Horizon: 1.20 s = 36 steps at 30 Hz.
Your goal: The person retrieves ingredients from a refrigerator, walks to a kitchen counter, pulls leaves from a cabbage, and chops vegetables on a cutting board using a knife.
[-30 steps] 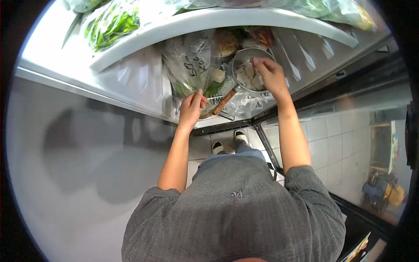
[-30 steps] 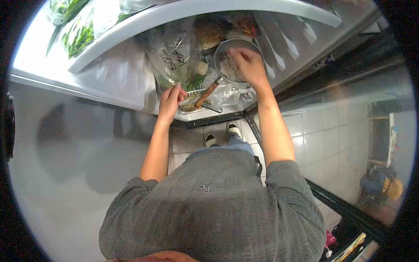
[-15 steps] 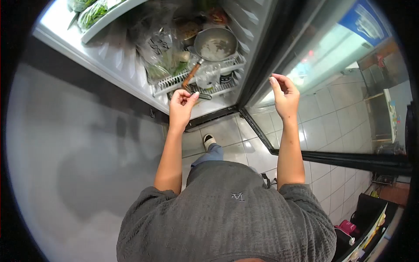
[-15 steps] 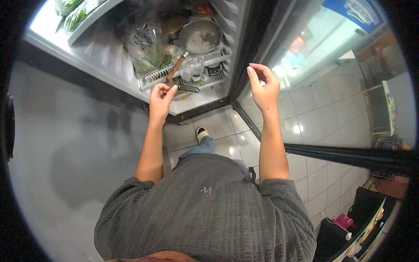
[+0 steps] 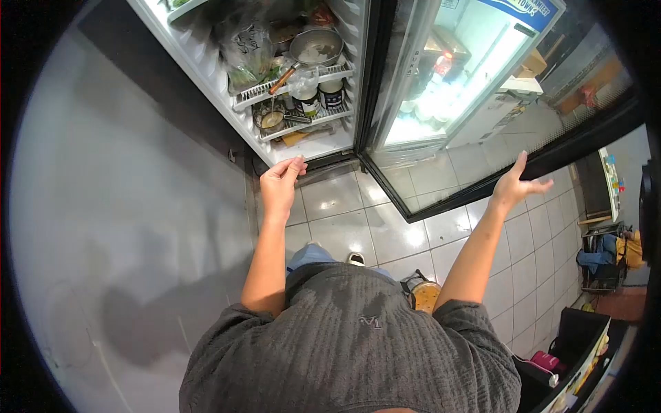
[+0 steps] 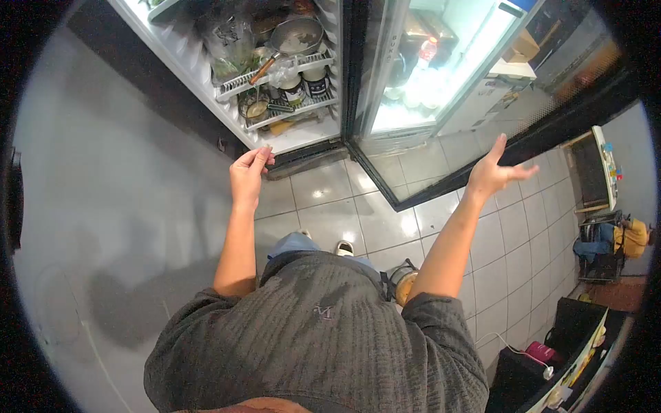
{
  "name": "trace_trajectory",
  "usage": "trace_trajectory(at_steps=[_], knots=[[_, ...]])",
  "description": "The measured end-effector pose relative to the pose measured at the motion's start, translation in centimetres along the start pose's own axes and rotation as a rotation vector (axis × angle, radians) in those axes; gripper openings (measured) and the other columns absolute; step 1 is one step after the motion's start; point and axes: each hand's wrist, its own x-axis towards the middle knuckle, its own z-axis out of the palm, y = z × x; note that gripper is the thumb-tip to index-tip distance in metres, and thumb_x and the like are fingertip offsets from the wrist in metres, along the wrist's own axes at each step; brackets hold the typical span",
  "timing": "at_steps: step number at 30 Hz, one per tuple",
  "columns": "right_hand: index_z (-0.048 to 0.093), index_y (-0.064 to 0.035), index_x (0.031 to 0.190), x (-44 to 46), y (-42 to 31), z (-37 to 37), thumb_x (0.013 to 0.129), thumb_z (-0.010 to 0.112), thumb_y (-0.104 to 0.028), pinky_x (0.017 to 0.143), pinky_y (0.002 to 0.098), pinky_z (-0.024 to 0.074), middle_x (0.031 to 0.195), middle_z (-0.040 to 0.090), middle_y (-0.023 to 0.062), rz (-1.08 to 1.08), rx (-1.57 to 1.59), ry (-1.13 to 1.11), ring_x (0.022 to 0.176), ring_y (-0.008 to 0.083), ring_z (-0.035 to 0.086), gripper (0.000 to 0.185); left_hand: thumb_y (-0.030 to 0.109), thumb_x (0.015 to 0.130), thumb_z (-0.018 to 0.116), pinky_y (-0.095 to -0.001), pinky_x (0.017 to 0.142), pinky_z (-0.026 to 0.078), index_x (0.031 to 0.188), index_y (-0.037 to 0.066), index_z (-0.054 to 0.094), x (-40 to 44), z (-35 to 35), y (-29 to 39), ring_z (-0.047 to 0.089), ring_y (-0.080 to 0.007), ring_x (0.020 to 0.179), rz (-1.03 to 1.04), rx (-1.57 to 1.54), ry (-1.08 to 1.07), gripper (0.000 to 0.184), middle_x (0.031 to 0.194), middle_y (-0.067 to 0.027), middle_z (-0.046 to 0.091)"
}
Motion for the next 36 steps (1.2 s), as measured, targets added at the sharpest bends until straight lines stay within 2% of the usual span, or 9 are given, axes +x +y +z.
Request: trace_trajectory(at_steps=[1,4,8,15,16,20,24,32,36], knots=[[0.011,0.006,0.148,0.3,0.0,-0.1,0.089,0.073,-0.039,0.107,0.0477,0.0381,0.142,0.036,0.0296,-0.001,0.007,0.0,0.124,0.0397,0.048,0.097,0.027,0.095,0.069,-0.0216,0.067,0.046,0.098,-0.003,0.074,-0.7,-0.5,0.0,0.064,-0.0088,0.077,0.006,-0.001,0.004,0.031,0.087,-0.0061,0.073],[0.037,0.0085,0.137,0.6,-0.4,-0.6,0.094,0.066,-0.04,0.102,0.0395,0.0427,0.133,0.051,0.0232,-0.017,0.235,-0.156,0.117,0.03,0.055,0.071,0.037,0.102,0.056,-0.0234,0.067,0.045,0.102,-0.001,0.073,-1.6,-2.1,-0.2,0.064,-0.0103,0.08,-0.004,-0.088,-0.029,0.042,0.093,-0.0082,0.072],[0.041,0.0098,0.133,-1.3,-2.5,-1.5,0.096,0.064,-0.04,0.101,0.0394,0.0429,0.127,0.054,0.0202,0.017,0.24,-0.114,0.114,0.0299,0.057,0.066,0.041,0.103,0.051,-0.0246,0.07,0.046,0.107,0.002,0.071,-3.0,-5.1,-1.1,0.063,-0.0107,0.081,-0.036,-0.13,-0.016,0.045,0.097,-0.0066,0.071],[0.044,0.0076,0.132,-8.3,-0.7,-4.4,0.106,0.041,-0.037,0.107,0.0374,0.0368,0.13,0.049,0.0193,-0.08,0.28,0.026,0.124,0.0279,0.047,0.052,0.031,0.1,0.06,-0.024,0.071,0.045,0.105,0.004,0.07,-4.8,-9.9,-1.1,0.06,-0.008,0.078,-0.022,-0.126,0.042,0.029,0.091,-0.0013,0.069],[0.051,0.0055,0.122,-9.7,-1.1,-4.4,0.106,0.042,-0.029,0.099,0.0341,0.0408,0.118,0.053,0.0138,-0.145,0.414,0.09,0.109,0.0228,0.051,0.039,0.031,0.1,0.06,-0.024,0.071,0.045,0.105,0.004,0.07,-5.1,-10.7,-1.1,0.06,-0.008,0.078,-0.021,-0.127,0.044,0.029,0.091,-0.0013,0.069],[0.056,0.0007,0.099,-15.1,-3.3,-6.8,0.104,0.049,-0.018,0.081,0.0267,0.042,0.094,0.054,0.0031,-0.139,0.392,-0.054,0.088,0.0131,0.05,0.02,0.023,0.096,0.066,-0.0229,0.07,0.045,0.105,0.005,0.068,-5.3,-13.5,-1.0,0.06,-0.0065,0.078,-0.049,-0.133,0.034,0.02,0.089,0.0009,0.068],[0.057,0.0019,0.103,-20.4,-5.6,-7.6,0.099,0.056,-0.009,0.075,0.0251,0.043,0.092,0.056,0.0029,-0.184,0.527,-0.3,0.082,0.0118,0.05,0.012,0.022,0.096,0.066,-0.0222,0.069,0.045,0.105,0.004,0.067,-4.7,-15.7,-1.3,0.06,-0.0064,0.078,-0.057,-0.15,0.012,0.019,0.087,0.0014,0.066],[0.055,-0.0039,0.091,-28.8,-13.6,-4.4,0.077,0.084,-0.014,0.066,0.0242,0.0417,0.081,0.051,0.0014,-0.356,0.573,-0.651,0.07,0.0107,0.048,0.034,0.02,0.096,0.065,-0.0233,0.07,0.046,0.106,0.004,0.068,-5.3,-21.6,-1.8,0.061,-0.0079,0.079,-0.032,-0.217,0.089,0.02,0.088,0.0,0.065],[0.058,-0.0035,0.094,-32.6,-17.4,-1.5,0.076,0.085,-0.014,0.067,0.0237,0.0422,0.081,0.053,0.0007,-0.33,0.621,-0.767,0.069,0.0097,0.05,0.034,0.02,0.097,0.063,-0.0246,0.07,0.046,0.108,0.003,0.066,-5.9,-24.7,-1.5,0.061,-0.0088,0.08,-0.043,-0.289,0.17,0.02,0.089,0.0002,0.063]])
